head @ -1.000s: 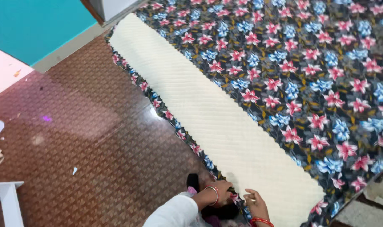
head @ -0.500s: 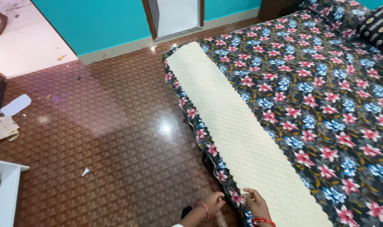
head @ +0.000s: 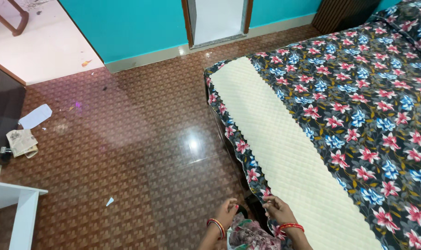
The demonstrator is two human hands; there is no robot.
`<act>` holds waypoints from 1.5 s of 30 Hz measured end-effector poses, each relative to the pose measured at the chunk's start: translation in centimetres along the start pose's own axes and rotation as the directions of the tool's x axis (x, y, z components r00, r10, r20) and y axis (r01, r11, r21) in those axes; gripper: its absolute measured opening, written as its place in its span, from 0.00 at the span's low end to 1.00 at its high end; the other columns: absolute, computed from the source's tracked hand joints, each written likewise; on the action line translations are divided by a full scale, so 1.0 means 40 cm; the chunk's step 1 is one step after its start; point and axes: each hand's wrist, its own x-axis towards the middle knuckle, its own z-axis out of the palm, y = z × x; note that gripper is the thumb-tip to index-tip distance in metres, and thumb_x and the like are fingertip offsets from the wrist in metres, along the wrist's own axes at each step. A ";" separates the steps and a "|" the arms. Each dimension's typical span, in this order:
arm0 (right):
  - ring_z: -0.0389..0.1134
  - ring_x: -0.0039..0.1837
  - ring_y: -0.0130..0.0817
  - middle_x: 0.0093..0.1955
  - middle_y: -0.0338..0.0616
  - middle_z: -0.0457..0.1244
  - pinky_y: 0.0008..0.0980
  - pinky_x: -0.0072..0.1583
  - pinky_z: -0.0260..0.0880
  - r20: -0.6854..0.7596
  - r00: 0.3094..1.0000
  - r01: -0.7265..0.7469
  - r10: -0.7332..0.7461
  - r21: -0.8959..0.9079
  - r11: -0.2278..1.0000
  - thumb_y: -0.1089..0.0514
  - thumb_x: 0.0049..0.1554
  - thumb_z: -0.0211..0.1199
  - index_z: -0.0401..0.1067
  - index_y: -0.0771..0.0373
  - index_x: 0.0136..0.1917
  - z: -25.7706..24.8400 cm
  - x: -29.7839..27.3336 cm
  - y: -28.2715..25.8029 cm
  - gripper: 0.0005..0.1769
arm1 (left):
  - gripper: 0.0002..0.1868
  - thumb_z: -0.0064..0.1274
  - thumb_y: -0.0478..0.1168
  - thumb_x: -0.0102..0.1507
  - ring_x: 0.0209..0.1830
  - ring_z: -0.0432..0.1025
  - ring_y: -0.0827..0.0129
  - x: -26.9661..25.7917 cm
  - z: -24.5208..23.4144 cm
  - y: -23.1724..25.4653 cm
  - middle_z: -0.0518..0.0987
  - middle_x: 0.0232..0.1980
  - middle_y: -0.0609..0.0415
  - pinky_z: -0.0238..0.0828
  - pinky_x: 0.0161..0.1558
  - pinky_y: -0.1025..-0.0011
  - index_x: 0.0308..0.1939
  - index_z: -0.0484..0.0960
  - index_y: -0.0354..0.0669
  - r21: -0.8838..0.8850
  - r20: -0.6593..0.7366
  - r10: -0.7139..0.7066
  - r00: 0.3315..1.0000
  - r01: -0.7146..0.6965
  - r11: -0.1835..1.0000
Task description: The person places a long quilted runner across the width of a bed, smoothing it with their hands and then tucks the floral bedsheets under the mattress at the foot and sides.
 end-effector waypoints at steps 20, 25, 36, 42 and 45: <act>0.71 0.42 0.27 0.47 0.38 0.71 0.29 0.48 0.74 0.171 0.982 0.126 -0.080 -0.274 0.953 0.59 0.60 0.58 0.73 0.61 0.61 0.251 0.798 -0.541 0.17 | 0.20 0.55 0.47 0.67 0.51 0.77 0.70 0.606 -0.427 0.298 0.84 0.53 0.49 0.72 0.53 0.69 0.61 0.79 0.46 0.162 -0.261 0.051 0.964 -0.008 0.987; 0.72 0.46 0.23 0.47 0.41 0.71 0.29 0.49 0.75 0.047 0.995 0.100 -0.089 -0.313 0.944 0.60 0.59 0.59 0.75 0.62 0.61 0.305 1.008 -0.626 0.17 | 0.22 0.53 0.49 0.67 0.38 0.75 0.68 0.860 -0.573 0.403 0.84 0.47 0.47 0.72 0.45 0.68 0.64 0.78 0.51 0.235 -0.137 -0.092 0.986 0.123 0.964; 0.70 0.44 0.28 0.50 0.41 0.70 0.32 0.49 0.73 -0.183 0.983 -0.082 0.019 -0.344 0.935 0.57 0.60 0.60 0.73 0.58 0.63 0.414 1.262 -0.887 0.18 | 0.18 0.55 0.44 0.67 0.47 0.77 0.71 1.356 -0.823 0.438 0.84 0.51 0.50 0.75 0.51 0.72 0.60 0.78 0.44 0.097 0.103 0.095 0.990 -0.105 0.990; 0.74 0.45 0.31 0.51 0.42 0.71 0.32 0.49 0.74 -0.261 0.960 -0.171 0.100 -0.263 0.950 0.57 0.60 0.59 0.72 0.58 0.64 0.360 1.434 -0.916 0.19 | 0.20 0.54 0.44 0.66 0.45 0.79 0.68 1.539 -0.864 0.592 0.84 0.49 0.52 0.74 0.50 0.71 0.61 0.79 0.47 0.387 0.167 -0.137 0.976 0.063 0.920; 0.74 0.46 0.32 0.53 0.42 0.70 0.32 0.49 0.74 -0.272 0.959 -0.126 0.077 -0.168 0.978 0.59 0.60 0.57 0.71 0.58 0.66 0.301 1.577 -0.920 0.20 | 0.18 0.55 0.45 0.67 0.48 0.80 0.70 1.662 -0.857 0.600 0.85 0.50 0.53 0.75 0.52 0.72 0.58 0.78 0.44 0.261 0.221 -0.088 0.971 0.028 0.965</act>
